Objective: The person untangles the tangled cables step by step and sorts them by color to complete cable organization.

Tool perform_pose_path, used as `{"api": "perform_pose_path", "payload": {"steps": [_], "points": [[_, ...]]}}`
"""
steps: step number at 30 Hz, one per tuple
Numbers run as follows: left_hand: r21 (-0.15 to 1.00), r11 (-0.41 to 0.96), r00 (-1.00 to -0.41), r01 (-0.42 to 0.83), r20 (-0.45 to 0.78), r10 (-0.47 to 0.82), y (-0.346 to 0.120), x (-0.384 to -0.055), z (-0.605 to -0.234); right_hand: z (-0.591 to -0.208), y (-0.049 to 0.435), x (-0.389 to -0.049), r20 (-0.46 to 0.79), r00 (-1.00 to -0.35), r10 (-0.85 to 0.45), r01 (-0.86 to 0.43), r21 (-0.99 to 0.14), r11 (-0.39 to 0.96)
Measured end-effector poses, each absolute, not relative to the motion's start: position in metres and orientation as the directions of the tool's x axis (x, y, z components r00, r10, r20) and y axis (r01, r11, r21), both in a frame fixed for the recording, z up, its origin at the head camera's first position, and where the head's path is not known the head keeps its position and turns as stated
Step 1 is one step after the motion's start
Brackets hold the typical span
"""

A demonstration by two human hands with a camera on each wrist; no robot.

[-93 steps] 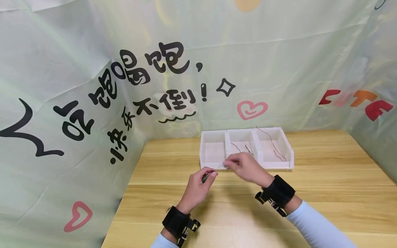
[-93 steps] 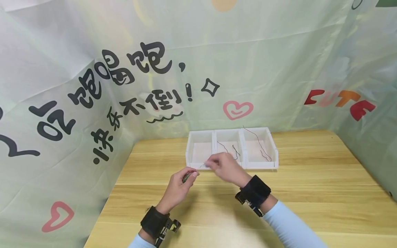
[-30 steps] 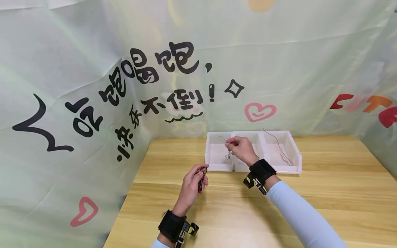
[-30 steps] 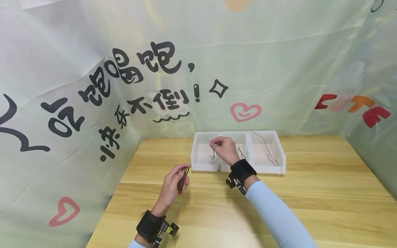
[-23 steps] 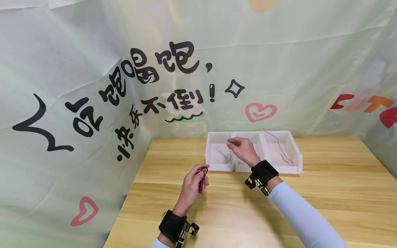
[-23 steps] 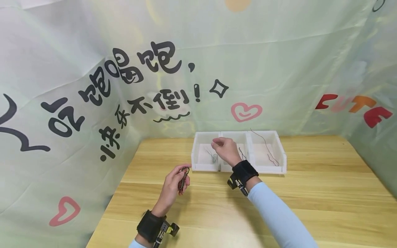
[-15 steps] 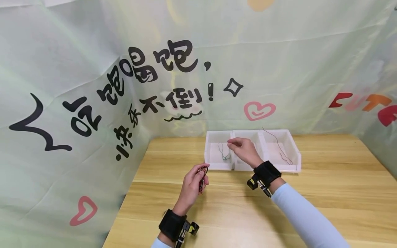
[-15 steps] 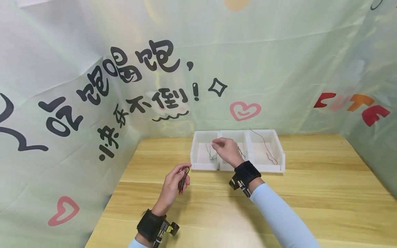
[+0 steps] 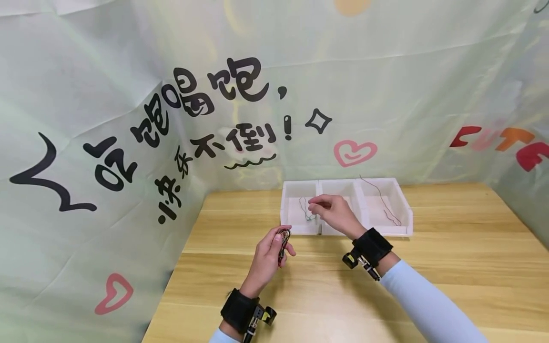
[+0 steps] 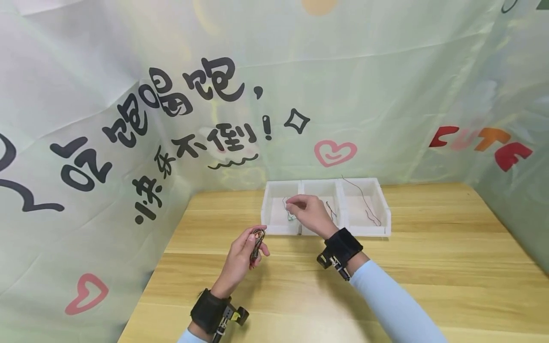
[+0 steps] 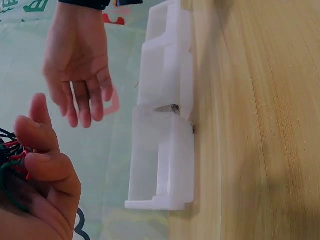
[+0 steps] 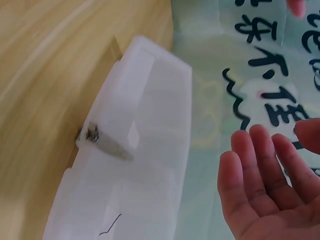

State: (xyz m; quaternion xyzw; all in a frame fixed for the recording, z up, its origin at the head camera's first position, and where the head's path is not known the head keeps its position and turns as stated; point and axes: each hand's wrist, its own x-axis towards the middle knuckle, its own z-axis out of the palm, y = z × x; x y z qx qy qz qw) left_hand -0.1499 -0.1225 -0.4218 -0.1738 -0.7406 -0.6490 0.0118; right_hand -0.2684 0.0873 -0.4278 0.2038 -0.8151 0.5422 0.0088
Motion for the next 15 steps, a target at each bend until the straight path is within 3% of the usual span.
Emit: {"api": "perform_pose_path", "payload": {"steps": [7, 15], "points": [[0.955, 0.097, -0.942, 0.279, 0.253, 0.221, -0.123, -0.162, -0.448, -0.421, 0.083, -0.253, 0.298, -0.884, -0.359, -0.42, -0.844, 0.333], [0.945, 0.106, -0.935, 0.31, 0.282, 0.217, -0.12, -0.164, -0.452, -0.419, 0.079, -0.243, 0.295, -0.875, -0.384, -0.429, -0.839, 0.334]]}}
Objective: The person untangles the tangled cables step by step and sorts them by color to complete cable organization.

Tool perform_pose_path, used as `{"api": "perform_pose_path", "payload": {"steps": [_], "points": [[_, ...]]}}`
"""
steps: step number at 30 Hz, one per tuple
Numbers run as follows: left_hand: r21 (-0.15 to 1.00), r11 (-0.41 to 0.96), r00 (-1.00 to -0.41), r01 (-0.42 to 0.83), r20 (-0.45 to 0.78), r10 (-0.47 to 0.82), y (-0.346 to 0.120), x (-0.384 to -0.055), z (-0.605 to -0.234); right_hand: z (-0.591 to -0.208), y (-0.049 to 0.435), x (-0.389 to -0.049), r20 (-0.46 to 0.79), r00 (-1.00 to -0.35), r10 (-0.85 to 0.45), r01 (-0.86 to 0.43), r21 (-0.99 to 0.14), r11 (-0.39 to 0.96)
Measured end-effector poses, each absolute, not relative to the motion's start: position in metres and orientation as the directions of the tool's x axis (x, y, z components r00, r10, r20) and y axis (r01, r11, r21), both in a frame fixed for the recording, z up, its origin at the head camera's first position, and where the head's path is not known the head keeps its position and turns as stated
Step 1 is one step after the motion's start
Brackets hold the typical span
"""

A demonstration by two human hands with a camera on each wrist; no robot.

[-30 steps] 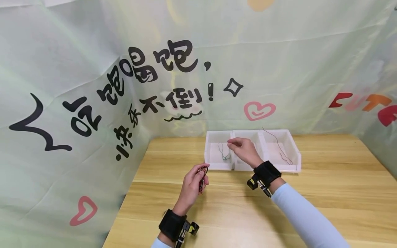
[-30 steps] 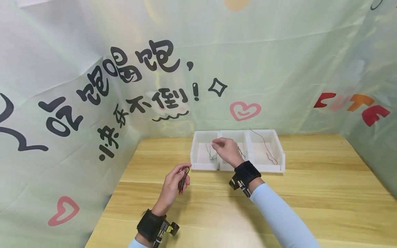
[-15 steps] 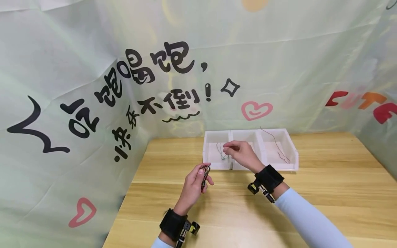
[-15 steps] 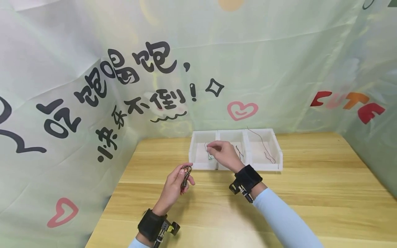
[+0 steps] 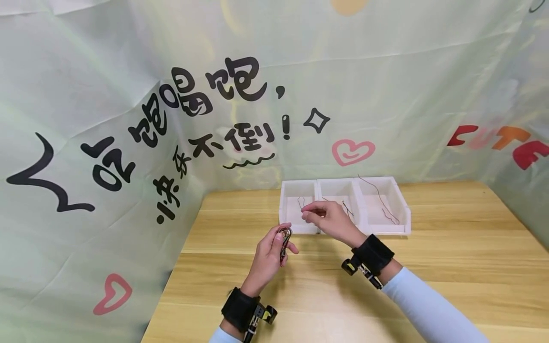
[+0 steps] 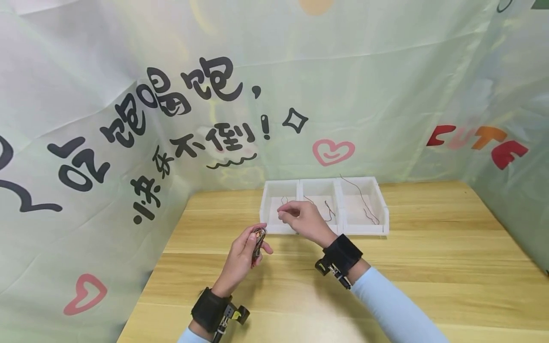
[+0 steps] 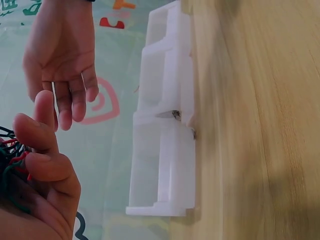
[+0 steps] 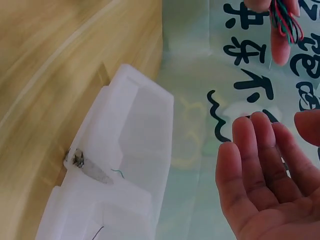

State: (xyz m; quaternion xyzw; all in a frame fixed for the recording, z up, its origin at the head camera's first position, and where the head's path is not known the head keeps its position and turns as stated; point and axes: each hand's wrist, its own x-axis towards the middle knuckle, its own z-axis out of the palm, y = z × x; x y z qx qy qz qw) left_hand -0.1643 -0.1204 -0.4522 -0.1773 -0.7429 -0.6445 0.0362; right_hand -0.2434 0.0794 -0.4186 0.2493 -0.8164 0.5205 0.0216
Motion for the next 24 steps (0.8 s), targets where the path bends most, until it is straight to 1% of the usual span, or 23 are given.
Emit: {"api": "perform_pose_path", "payload": {"steps": [6, 12, 15, 20, 24], "points": [[0.952, 0.076, -0.934, 0.296, 0.271, 0.234, -0.117, -0.162, -0.444, -0.42, 0.077, -0.233, 0.274, -0.853, -0.445, -0.434, -0.845, 0.311], [0.948, 0.056, -0.925, 0.312, 0.29, 0.246, -0.112, -0.154, -0.424, -0.418, 0.072, -0.224, 0.263, -0.804, -0.533, -0.467, -0.835, 0.292], [0.952, 0.063, -0.928, 0.301, 0.277, 0.248, -0.11, -0.152, -0.42, -0.411, 0.07, -0.217, 0.258, -0.788, -0.559, -0.477, -0.83, 0.29], [0.961, 0.088, -0.945, 0.262, 0.237, 0.226, -0.109, -0.152, -0.42, -0.388, 0.069, -0.2, 0.241, -0.774, -0.586, -0.474, -0.833, 0.285], [0.955, 0.126, -0.949, 0.269, 0.24, 0.205, -0.107, -0.151, -0.421, -0.381, 0.069, -0.194, 0.25, -0.769, -0.588, -0.487, -0.825, 0.286]]}}
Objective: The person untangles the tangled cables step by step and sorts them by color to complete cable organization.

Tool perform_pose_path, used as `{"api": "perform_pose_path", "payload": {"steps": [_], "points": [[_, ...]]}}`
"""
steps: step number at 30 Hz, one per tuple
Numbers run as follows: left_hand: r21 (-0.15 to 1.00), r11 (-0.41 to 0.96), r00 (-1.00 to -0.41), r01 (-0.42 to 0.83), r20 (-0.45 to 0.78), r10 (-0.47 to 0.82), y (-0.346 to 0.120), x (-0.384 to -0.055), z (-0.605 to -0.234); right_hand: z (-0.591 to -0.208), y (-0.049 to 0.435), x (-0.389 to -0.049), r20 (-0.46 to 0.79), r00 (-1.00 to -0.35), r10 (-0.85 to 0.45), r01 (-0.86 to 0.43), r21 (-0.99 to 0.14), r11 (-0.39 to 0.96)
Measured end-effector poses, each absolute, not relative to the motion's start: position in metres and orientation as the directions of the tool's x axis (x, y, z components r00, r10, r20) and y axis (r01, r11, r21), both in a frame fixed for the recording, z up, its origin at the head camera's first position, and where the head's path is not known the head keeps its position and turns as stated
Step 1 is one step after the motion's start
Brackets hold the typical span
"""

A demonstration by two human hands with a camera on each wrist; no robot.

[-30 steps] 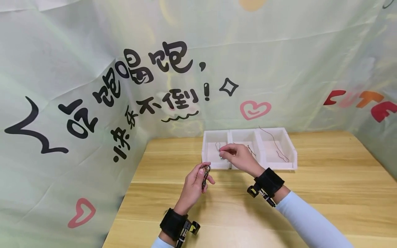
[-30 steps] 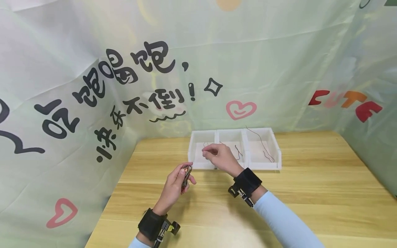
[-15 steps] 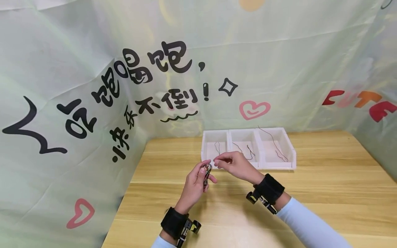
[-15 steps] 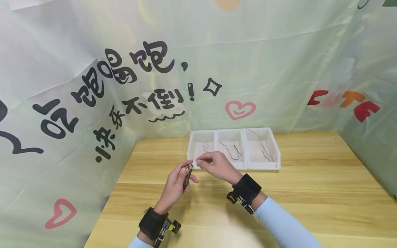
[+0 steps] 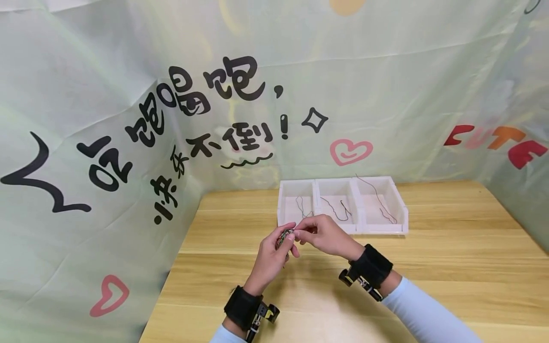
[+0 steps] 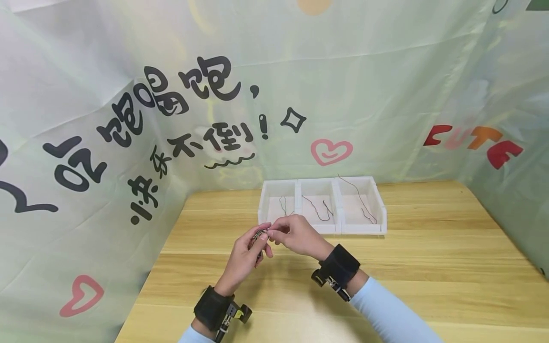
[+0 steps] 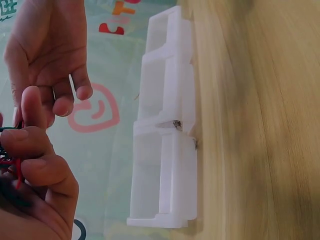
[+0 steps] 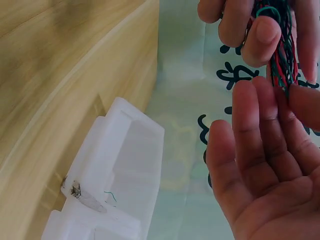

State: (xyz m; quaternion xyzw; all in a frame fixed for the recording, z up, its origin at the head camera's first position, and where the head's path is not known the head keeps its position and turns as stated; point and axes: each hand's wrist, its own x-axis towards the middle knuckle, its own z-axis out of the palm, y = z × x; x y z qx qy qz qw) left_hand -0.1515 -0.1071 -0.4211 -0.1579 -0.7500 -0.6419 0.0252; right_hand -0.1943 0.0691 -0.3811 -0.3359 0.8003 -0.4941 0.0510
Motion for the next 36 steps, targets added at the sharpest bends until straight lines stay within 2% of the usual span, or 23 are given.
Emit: {"api": "perform_pose_path", "payload": {"steps": [6, 10, 19, 23, 29, 32, 36], "points": [[0.932, 0.161, -0.936, 0.325, 0.292, 0.198, -0.105, -0.15, -0.42, -0.383, 0.07, -0.193, 0.269, -0.767, -0.583, -0.498, -0.822, 0.276], [0.917, 0.188, -0.926, 0.352, 0.311, 0.215, -0.105, -0.149, -0.42, -0.402, 0.073, -0.202, 0.278, -0.784, -0.555, -0.499, -0.814, 0.297], [0.932, 0.177, -0.942, 0.317, 0.289, 0.167, -0.113, -0.148, -0.423, -0.428, 0.088, -0.22, 0.444, -0.834, -0.328, -0.546, -0.748, 0.376], [0.923, 0.174, -0.932, 0.344, 0.313, 0.183, -0.113, -0.149, -0.422, -0.43, 0.085, -0.219, 0.516, -0.779, -0.356, -0.626, -0.667, 0.404], [0.915, 0.187, -0.925, 0.359, 0.321, 0.205, -0.11, -0.15, -0.421, -0.422, 0.077, -0.212, 0.599, -0.618, -0.509, -0.784, -0.517, 0.343], [0.911, 0.189, -0.921, 0.367, 0.326, 0.215, -0.11, -0.15, -0.421, -0.422, 0.076, -0.209, 0.564, -0.583, -0.584, -0.81, -0.463, 0.362], [0.911, 0.184, -0.918, 0.37, 0.328, 0.223, -0.11, -0.15, -0.421, -0.424, 0.077, -0.206, 0.503, -0.579, -0.641, -0.81, -0.447, 0.38]]}}
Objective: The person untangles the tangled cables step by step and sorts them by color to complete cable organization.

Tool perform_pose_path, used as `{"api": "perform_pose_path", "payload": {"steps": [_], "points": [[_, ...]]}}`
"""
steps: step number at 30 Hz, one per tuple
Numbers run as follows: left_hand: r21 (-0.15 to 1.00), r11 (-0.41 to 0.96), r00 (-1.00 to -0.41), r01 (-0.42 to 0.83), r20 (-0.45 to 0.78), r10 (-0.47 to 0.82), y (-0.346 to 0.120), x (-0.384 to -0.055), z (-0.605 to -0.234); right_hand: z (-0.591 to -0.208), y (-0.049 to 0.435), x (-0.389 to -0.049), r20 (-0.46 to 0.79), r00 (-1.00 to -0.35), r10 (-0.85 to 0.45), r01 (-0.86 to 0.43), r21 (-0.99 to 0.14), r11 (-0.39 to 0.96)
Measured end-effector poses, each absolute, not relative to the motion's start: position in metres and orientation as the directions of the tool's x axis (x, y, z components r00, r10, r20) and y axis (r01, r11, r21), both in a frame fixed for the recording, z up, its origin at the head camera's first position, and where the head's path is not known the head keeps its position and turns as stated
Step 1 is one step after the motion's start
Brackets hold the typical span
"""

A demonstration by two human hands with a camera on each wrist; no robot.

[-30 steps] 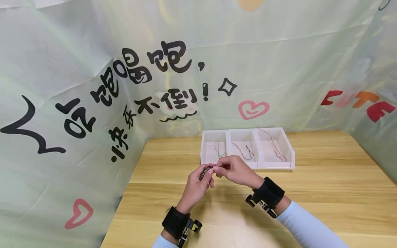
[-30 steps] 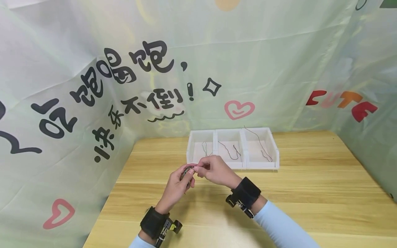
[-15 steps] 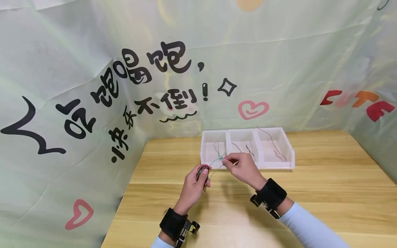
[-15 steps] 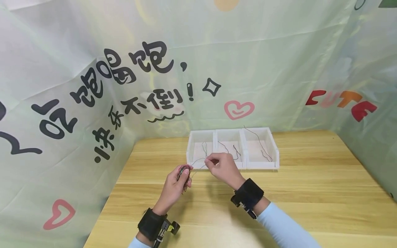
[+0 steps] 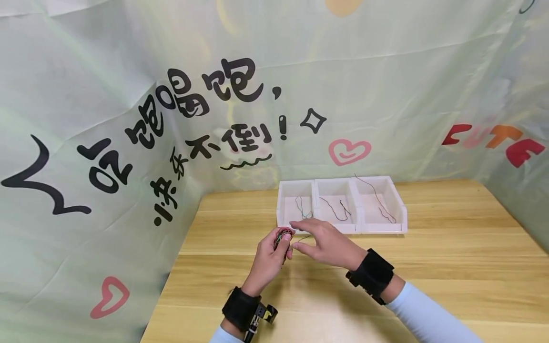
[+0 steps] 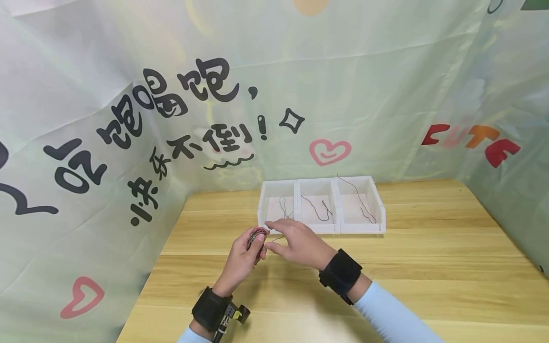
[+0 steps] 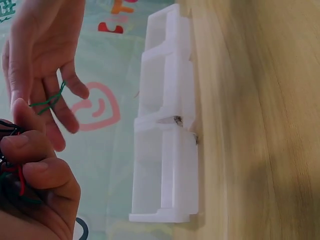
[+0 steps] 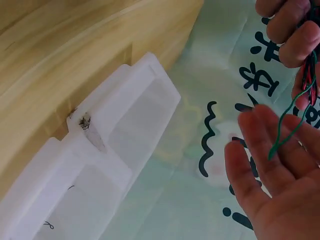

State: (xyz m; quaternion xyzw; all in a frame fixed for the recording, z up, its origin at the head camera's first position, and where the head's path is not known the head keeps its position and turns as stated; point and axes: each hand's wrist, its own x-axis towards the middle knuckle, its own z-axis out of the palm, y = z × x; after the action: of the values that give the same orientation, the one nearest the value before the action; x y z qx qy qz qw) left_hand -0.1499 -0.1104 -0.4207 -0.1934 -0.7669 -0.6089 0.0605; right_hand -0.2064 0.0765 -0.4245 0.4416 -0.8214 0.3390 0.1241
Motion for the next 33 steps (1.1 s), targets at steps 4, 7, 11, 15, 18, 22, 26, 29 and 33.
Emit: {"api": "perform_pose_path", "payload": {"steps": [4, 7, 11, 15, 18, 22, 26, 29, 33], "points": [[0.91, 0.195, -0.922, 0.365, 0.324, 0.213, -0.11, -0.149, -0.421, -0.425, 0.077, -0.206, 0.451, -0.579, -0.68, -0.799, -0.478, 0.364], [0.911, 0.198, -0.925, 0.361, 0.322, 0.202, -0.109, -0.149, -0.421, -0.423, 0.078, -0.206, 0.415, -0.582, -0.699, -0.79, -0.49, 0.367], [0.924, 0.174, -0.932, 0.34, 0.307, 0.192, -0.109, -0.15, -0.422, -0.424, 0.079, -0.206, 0.403, -0.574, -0.713, -0.799, -0.464, 0.382], [0.937, 0.148, -0.944, 0.315, 0.293, 0.153, -0.111, -0.15, -0.42, -0.425, 0.084, -0.207, 0.43, -0.587, -0.686, -0.804, -0.405, 0.435], [0.938, 0.147, -0.948, 0.314, 0.302, 0.102, -0.114, -0.151, -0.419, -0.425, 0.091, -0.208, 0.476, -0.639, -0.604, -0.769, -0.427, 0.477], [0.932, 0.176, -0.948, 0.318, 0.314, 0.051, -0.114, -0.149, -0.419, -0.424, 0.099, -0.211, 0.509, -0.723, -0.468, -0.69, -0.565, 0.452], [0.926, 0.187, -0.945, 0.327, 0.318, 0.076, -0.108, -0.147, -0.421, -0.424, 0.101, -0.211, 0.49, -0.794, -0.359, -0.601, -0.72, 0.346], [0.919, 0.199, -0.939, 0.341, 0.322, 0.125, -0.1, -0.147, -0.424, -0.425, 0.096, -0.21, 0.439, -0.84, -0.319, -0.508, -0.843, 0.175], [0.895, 0.242, -0.926, 0.376, 0.351, 0.138, -0.09, -0.147, -0.426, -0.428, 0.086, -0.204, 0.357, -0.857, -0.373, -0.375, -0.927, -0.025]]}}
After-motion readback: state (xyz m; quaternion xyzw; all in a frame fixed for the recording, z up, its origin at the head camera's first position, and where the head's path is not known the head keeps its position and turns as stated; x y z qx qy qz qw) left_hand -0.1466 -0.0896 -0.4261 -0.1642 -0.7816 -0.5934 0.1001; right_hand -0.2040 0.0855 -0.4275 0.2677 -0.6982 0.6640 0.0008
